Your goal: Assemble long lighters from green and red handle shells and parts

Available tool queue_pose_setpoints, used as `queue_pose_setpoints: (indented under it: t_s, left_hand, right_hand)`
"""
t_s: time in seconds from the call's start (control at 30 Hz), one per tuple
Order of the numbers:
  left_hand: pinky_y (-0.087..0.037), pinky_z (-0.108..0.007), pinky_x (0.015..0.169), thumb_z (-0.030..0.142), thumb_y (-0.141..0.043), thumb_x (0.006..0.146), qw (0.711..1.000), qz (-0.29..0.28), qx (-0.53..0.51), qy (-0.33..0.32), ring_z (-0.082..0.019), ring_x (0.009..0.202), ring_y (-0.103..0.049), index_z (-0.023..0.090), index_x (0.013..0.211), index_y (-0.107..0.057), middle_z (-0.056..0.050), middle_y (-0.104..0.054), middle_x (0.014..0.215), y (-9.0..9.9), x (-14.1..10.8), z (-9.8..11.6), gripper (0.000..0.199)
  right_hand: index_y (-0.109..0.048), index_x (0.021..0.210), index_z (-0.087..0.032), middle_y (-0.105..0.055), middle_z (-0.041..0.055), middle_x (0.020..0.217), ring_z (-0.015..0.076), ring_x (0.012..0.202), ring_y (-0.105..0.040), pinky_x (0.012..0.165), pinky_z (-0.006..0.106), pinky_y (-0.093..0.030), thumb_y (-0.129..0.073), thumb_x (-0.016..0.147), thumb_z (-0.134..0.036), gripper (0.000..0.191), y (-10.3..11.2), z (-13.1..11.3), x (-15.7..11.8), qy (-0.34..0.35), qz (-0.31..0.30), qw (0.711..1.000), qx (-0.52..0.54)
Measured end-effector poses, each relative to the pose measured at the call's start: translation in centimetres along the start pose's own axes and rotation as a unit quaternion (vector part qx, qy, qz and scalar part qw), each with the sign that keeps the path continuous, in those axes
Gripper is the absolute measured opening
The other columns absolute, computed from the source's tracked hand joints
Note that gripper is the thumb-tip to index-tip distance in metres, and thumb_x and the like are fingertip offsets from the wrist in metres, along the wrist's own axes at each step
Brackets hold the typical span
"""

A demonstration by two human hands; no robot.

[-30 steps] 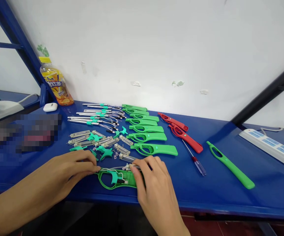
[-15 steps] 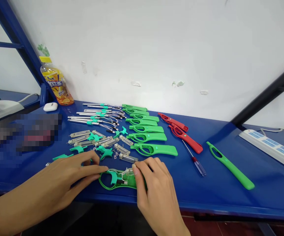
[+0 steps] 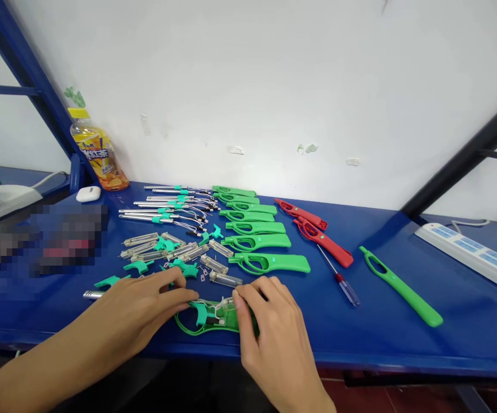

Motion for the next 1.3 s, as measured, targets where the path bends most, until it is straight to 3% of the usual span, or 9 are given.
queue_pose_setpoints:
  t_s: [0.33,0.53,0.63,0.8,1.0,1.07,1.23,1.3]
  left_hand:
    - [-0.037,-0.033,0.052,0.003,-0.059,0.098,1.000,-0.007,-0.005,-0.005,-0.025,0.073,-0.077,0.026,0.107,-0.072,-0.002,-0.072,0.101,-0.1,-0.1,0.3,0.028]
    - [-0.038,-0.032,0.054,0.003,-0.061,0.098,1.000,-0.015,0.002,0.003,-0.026,0.080,-0.077,0.024,0.111,-0.069,-0.003,-0.074,0.104,0.4,0.2,0.9,0.026]
    - [-0.040,-0.032,0.055,0.003,-0.057,0.100,0.999,-0.050,-0.007,0.014,-0.026,0.081,-0.077,0.025,0.111,-0.068,-0.003,-0.073,0.105,0.1,0.1,0.8,0.027]
    - [-0.048,-0.030,0.062,-0.009,-0.048,0.091,0.989,-0.138,0.004,0.054,-0.025,0.090,-0.076,0.025,0.114,-0.069,-0.005,-0.070,0.115,-0.4,0.1,0.4,0.046]
    - [-0.058,-0.032,0.076,-0.010,-0.042,0.091,0.977,-0.199,-0.010,0.078,-0.024,0.099,-0.075,0.025,0.125,-0.069,-0.009,-0.066,0.131,-0.5,0.4,0.8,0.055]
    - [-0.059,-0.033,0.077,-0.013,-0.041,0.086,0.980,-0.188,-0.017,0.066,-0.023,0.098,-0.075,0.025,0.128,-0.068,-0.009,-0.066,0.130,-0.5,0.3,1.0,0.063]
    - [-0.060,-0.034,0.075,-0.014,-0.037,0.082,0.995,-0.085,-0.041,0.017,-0.022,0.091,-0.074,0.030,0.132,-0.066,-0.006,-0.067,0.128,-0.5,-0.4,1.2,0.072]
    - [-0.060,-0.032,0.071,-0.014,-0.037,0.081,0.996,-0.081,-0.035,0.008,-0.023,0.091,-0.075,0.030,0.137,-0.064,-0.007,-0.067,0.129,-0.9,-0.4,1.2,0.076]
  right_hand:
    - [-0.072,0.111,-0.026,-0.071,0.0028,0.100,0.0239,0.087,-0.066,0.084,0.044,-0.050,-0.050,0.114,-0.023,0.023,-0.4,0.0,0.1,0.018,0.010,1.000,-0.022]
    - [-0.069,0.108,-0.027,-0.072,0.0017,0.101,0.0239,0.089,-0.067,0.087,0.045,-0.050,-0.051,0.113,-0.023,0.019,-0.4,0.1,-0.1,0.018,0.012,1.000,-0.011]
    - [-0.069,0.107,-0.027,-0.072,0.0012,0.102,0.0237,0.090,-0.066,0.088,0.044,-0.049,-0.052,0.113,-0.022,0.019,-0.4,0.2,-0.1,0.017,0.012,1.000,-0.006]
    - [-0.069,0.109,-0.026,-0.071,0.0023,0.107,0.0243,0.095,-0.064,0.090,0.044,-0.047,-0.049,0.114,-0.021,0.022,-0.4,0.4,-0.1,0.002,-0.008,1.000,0.008]
    - [-0.069,0.107,-0.025,-0.070,0.0024,0.106,0.0235,0.094,-0.062,0.088,0.042,-0.047,-0.046,0.115,-0.019,0.025,-0.3,0.3,-0.1,0.003,-0.040,0.998,0.039]
    - [-0.067,0.102,-0.025,-0.070,0.0027,0.104,0.0237,0.093,-0.062,0.087,0.042,-0.047,-0.045,0.115,-0.019,0.026,-0.3,0.2,0.0,0.007,-0.045,0.998,0.040]
    - [-0.069,0.104,-0.025,-0.071,0.0018,0.106,0.0228,0.092,-0.064,0.089,0.043,-0.047,-0.046,0.115,-0.017,0.027,-0.2,0.2,0.0,0.015,-0.041,0.998,0.042]
    - [-0.070,0.105,-0.025,-0.072,0.0019,0.106,0.0230,0.093,-0.064,0.088,0.043,-0.049,-0.046,0.115,-0.017,0.028,-0.1,0.2,-0.1,0.016,-0.042,0.998,0.041]
Point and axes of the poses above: each hand's wrist, its own x-axis towards the middle knuckle, its own y-axis out of the back of the hand, z = x × y, the point moved 5 cm from there along x, towards the middle knuckle
